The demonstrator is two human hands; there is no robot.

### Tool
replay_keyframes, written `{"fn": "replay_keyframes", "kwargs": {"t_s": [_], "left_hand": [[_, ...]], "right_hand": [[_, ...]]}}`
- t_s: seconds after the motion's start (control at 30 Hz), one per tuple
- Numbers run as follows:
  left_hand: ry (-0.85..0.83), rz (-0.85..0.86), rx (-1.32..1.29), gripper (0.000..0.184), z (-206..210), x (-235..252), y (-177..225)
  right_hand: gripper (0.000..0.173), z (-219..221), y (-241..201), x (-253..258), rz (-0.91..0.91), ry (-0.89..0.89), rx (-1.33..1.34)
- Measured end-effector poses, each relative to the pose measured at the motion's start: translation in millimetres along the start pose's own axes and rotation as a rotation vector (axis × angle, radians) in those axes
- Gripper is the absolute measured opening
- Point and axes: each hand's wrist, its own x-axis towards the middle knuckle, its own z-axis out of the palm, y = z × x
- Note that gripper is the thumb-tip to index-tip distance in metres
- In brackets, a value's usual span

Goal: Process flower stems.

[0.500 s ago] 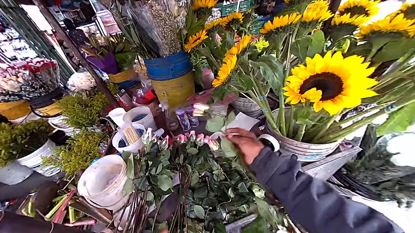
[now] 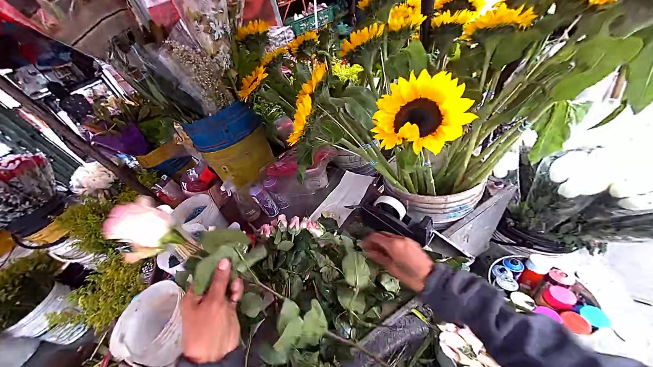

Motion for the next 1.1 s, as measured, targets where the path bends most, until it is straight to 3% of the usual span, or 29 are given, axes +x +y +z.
{"fn": "replay_keyframes", "kwargs": {"t_s": [0.07,0.13,0.17,0.23,0.3,0.33,0.37,0.4,0.43,0.47,0.6,0.7,0.77,0.83,0.87,0.9,1.0,1.1], "left_hand": [[-0.032,0.198,0.01,0.007,-4,8,33],[-0.073,0.379,0.054,0.007,0,12,59],[-0.1,0.445,0.083,0.007,6,12,67],[-0.14,0.54,0.149,0.007,22,8,73],[-0.178,0.6,0.235,0.007,38,3,67],[-0.203,0.623,0.281,0.008,45,1,60],[-0.232,0.643,0.319,0.009,50,-1,53],[-0.261,0.657,0.355,0.011,55,-2,46],[-0.272,0.667,0.395,0.014,60,-3,39],[-0.272,0.668,0.427,0.015,64,-4,32],[-0.286,0.624,0.517,0.019,79,-4,16],[-0.278,0.598,0.569,0.019,91,-5,19],[-0.248,0.632,0.6,0.016,95,-8,26],[-0.221,0.633,0.622,0.015,91,-9,28],[-0.217,0.631,0.623,0.015,86,-5,26],[-0.215,0.623,0.603,0.015,82,0,23],[-0.193,0.524,0.544,0.012,74,6,21],[-0.224,0.45,0.53,0.011,81,8,24]], "right_hand": [[0.045,7,73,-44,0.075,-0.046,-0.272],[0.074,-8,79,-70,0.51,-0.49,-0.28],[0.082,-1,91,-81,0.587,-0.549,-0.284],[0.086,14,110,-94,0.633,-0.544,-0.286],[0.076,19,115,-100,0.642,-0.504,-0.314],[0.067,15,106,-104,0.606,-0.431,-0.342],[0.057,12,98,-114,0.477,-0.242,-0.409],[0.05,10,93,-122,0.271,0.062,-0.481],[0.051,-43,36,-106,0.482,-0.247,-0.351],[0.049,-82,-1,-96,0.546,-0.346,-0.227],[0.042,-137,-76,-103,0.126,-0.006,0.016],[0.045,-106,-93,-107,-0.019,0.123,0.018],[0.057,-76,-87,-120,0.094,-0.129,-0.116],[0.054,-73,-79,-123,0.347,-0.614,-0.151],[0.049,-82,-77,-121,0.397,-0.733,-0.153],[0.046,-96,-74,-119,0.385,-0.729,-0.147],[0.036,-140,-69,-112,0.102,-0.325,-0.011],[0.035,-149,-78,-80,-0.152,-0.109,0.081]]}}
